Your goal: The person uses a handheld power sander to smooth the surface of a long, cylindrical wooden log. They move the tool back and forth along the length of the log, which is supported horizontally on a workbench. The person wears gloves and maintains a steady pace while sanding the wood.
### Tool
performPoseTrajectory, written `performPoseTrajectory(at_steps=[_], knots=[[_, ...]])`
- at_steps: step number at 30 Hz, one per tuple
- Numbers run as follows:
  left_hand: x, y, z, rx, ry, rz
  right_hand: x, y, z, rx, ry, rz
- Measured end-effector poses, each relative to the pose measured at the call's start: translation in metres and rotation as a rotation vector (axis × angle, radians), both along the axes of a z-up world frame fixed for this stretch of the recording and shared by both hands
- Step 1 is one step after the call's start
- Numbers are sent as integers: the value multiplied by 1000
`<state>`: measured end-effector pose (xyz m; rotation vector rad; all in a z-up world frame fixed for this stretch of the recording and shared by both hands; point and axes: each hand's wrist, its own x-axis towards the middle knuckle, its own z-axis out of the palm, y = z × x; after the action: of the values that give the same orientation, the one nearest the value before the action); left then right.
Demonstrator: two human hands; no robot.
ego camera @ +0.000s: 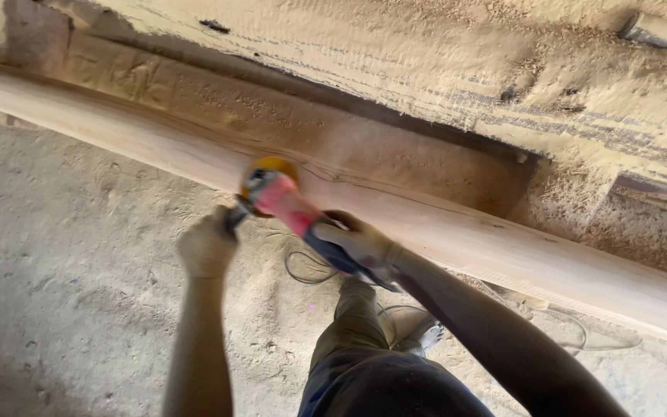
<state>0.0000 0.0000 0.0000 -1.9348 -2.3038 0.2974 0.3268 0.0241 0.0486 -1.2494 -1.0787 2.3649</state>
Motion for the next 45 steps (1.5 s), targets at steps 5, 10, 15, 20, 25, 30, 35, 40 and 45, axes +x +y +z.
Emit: performPoseTrajectory(at_steps=[5,10,15,20,25,30,35,40,45], knots=[[-40,38,33,23,-15,-29,-46,24,14,32,151,-13],[33,54,36,-17,-180,-311,29,-28,28,-128,60,-178],[176,37,15,-144,-521,-495,155,-134,12,-249,108,-463],[346,9,8,-411,-503,-716,262,-260,-19,-240,280,-699],[444,-10,42,-525,-382,-885,302,-285,-29,-222,284,-820],[409,6,56,-409,-346,-826,279,-229,-27,-241,248,-745],[297,51,27,-381,-564,-492,216,-151,-18,-237,209,-638],[137,97,11,-268,-468,-263,110,-56,-9,-241,178,-464],[-16,108,34,-113,-317,-85,-21,29,-19,-251,333,-256]])
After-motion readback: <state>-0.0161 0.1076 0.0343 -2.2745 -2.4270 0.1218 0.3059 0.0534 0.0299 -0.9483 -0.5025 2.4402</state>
